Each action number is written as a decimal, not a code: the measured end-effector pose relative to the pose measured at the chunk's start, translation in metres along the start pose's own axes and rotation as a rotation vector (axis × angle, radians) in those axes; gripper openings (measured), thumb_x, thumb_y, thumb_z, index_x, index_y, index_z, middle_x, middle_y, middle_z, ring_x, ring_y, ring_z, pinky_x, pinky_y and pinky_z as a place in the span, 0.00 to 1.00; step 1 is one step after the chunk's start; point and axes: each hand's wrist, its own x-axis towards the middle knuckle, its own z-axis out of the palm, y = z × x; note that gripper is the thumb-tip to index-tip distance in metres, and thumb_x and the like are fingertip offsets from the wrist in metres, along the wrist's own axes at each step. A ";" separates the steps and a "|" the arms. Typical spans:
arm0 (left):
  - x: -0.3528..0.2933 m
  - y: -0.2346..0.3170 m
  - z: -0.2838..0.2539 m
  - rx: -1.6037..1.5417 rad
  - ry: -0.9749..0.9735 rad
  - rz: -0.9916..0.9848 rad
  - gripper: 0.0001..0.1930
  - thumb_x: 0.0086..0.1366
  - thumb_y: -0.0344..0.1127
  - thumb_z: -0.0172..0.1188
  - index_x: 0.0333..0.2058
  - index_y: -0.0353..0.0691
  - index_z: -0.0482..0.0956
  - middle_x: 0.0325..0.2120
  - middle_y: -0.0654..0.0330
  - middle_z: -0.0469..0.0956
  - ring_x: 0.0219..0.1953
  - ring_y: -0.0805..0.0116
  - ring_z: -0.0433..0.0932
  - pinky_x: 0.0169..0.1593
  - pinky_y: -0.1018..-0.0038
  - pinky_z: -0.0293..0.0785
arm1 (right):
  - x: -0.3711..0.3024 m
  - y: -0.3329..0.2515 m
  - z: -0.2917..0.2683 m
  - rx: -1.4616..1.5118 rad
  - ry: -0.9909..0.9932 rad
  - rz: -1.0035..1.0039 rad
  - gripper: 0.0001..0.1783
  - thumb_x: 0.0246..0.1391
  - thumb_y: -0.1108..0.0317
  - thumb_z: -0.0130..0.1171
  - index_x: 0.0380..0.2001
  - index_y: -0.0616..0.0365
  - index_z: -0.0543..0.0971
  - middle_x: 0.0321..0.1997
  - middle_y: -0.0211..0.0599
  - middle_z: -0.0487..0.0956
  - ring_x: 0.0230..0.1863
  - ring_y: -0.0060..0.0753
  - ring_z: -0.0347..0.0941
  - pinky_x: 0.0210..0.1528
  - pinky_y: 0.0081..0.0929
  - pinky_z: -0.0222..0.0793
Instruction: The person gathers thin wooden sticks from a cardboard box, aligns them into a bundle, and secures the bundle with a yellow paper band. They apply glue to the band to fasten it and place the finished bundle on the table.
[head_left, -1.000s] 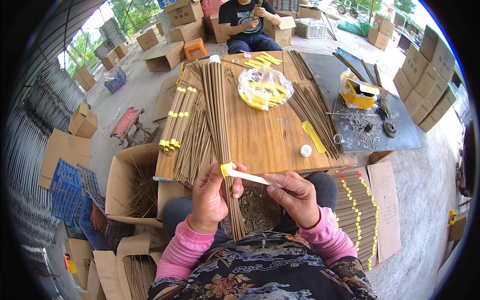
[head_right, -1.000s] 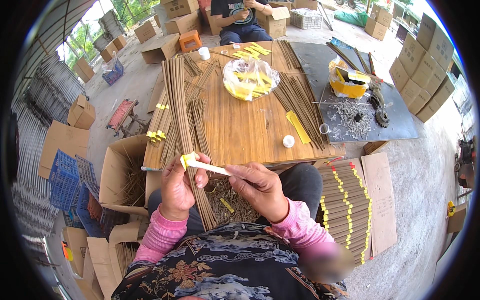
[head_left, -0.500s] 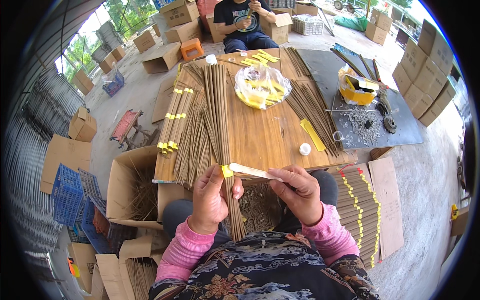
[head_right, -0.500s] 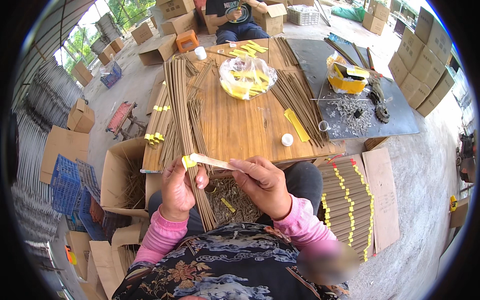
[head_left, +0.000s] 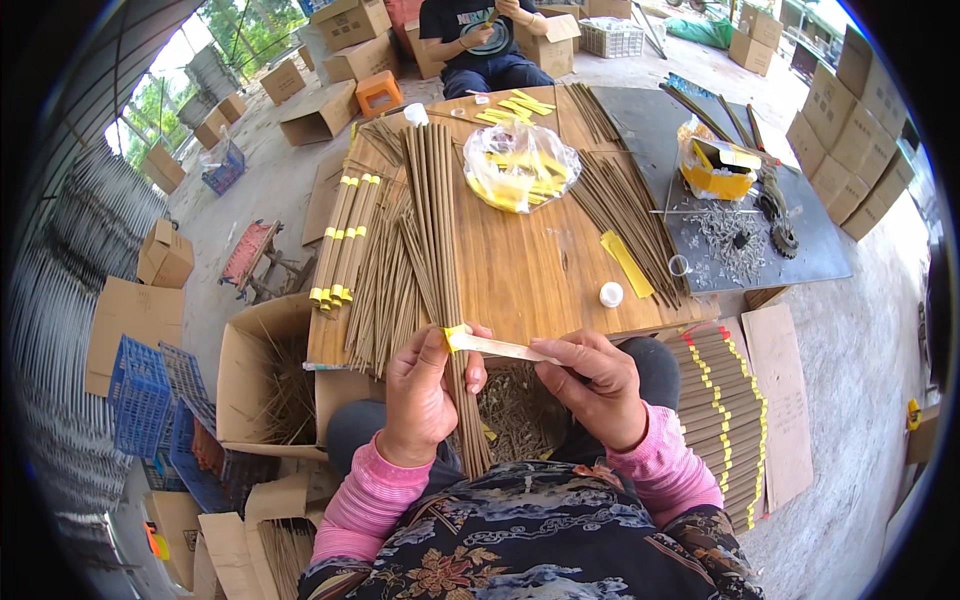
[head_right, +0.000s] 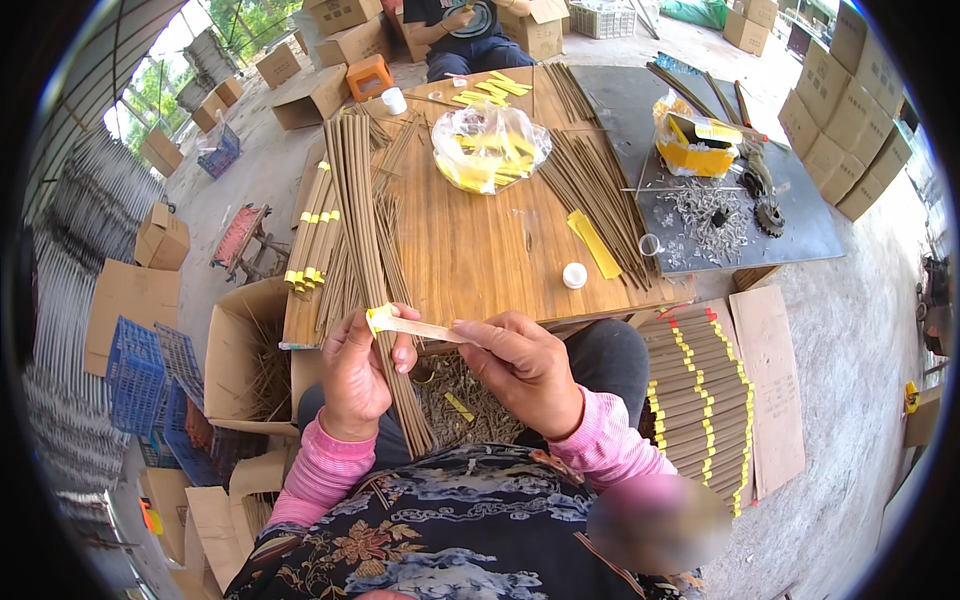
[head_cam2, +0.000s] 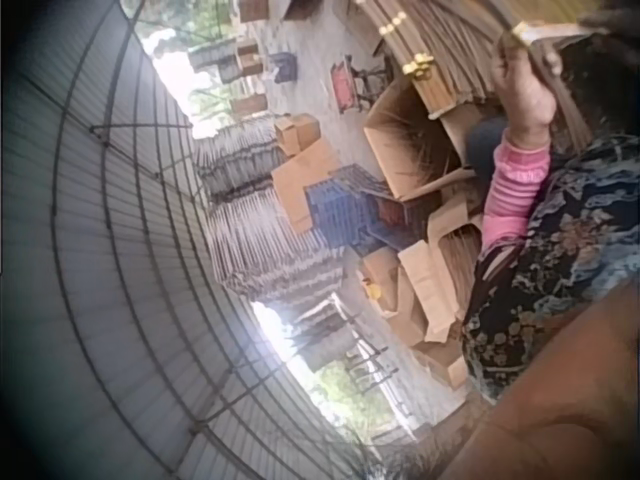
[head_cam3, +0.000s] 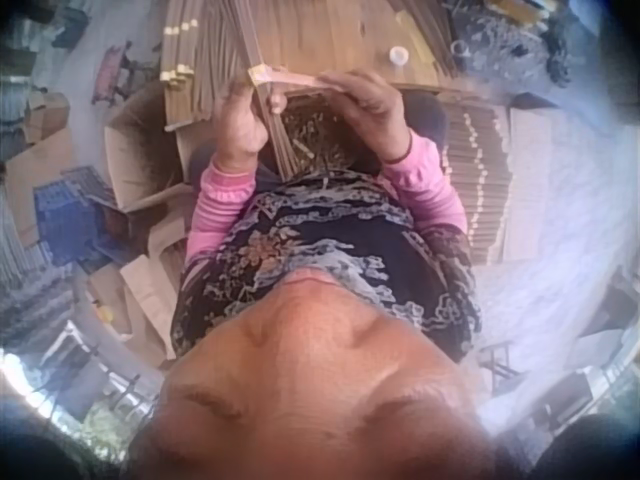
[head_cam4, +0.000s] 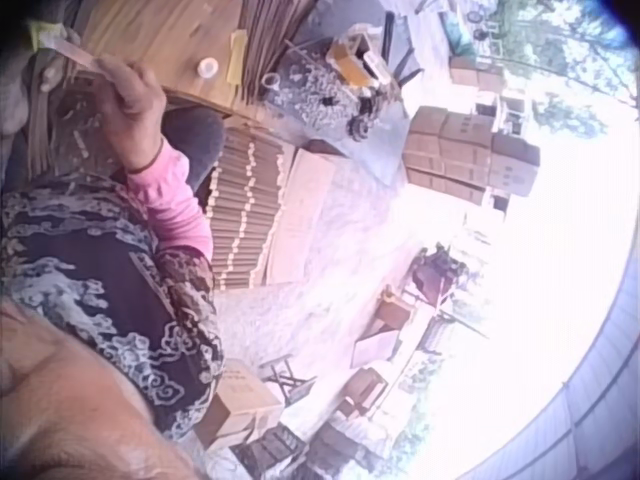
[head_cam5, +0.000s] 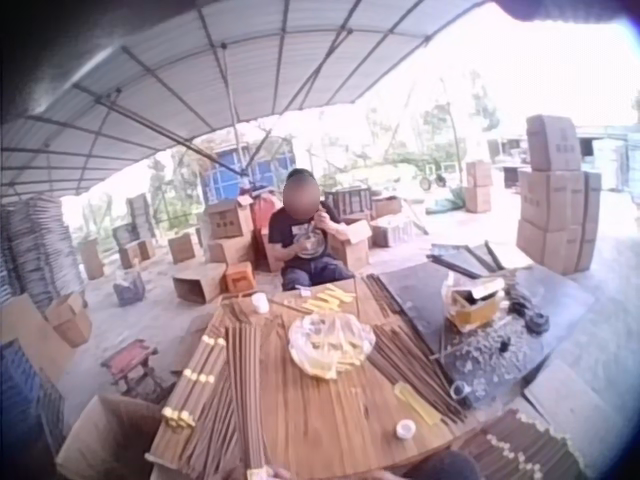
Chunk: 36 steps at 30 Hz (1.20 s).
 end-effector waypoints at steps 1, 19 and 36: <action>0.001 -0.001 -0.001 0.022 -0.009 0.011 0.16 0.65 0.40 0.46 0.38 0.32 0.72 0.36 0.44 0.72 0.23 0.70 0.67 0.25 0.77 0.65 | 0.000 0.001 0.000 0.001 0.004 0.006 0.15 0.44 0.79 0.58 0.40 0.60 0.76 0.25 0.34 0.73 0.23 0.24 0.69 0.25 0.17 0.63; 0.000 -0.004 -0.005 0.105 0.027 0.068 0.14 0.65 0.40 0.45 0.38 0.33 0.72 0.37 0.45 0.72 0.24 0.70 0.68 0.25 0.76 0.66 | -0.002 0.003 -0.006 -0.041 0.027 0.001 0.15 0.44 0.79 0.59 0.39 0.60 0.77 0.24 0.36 0.72 0.22 0.26 0.68 0.24 0.19 0.64; 0.004 -0.007 -0.010 0.081 0.048 0.006 0.14 0.64 0.41 0.48 0.35 0.33 0.72 0.36 0.48 0.73 0.22 0.71 0.69 0.23 0.78 0.65 | -0.019 0.151 -0.057 -0.390 0.526 0.362 0.09 0.45 0.69 0.59 0.30 0.62 0.77 0.26 0.38 0.73 0.28 0.31 0.71 0.31 0.23 0.65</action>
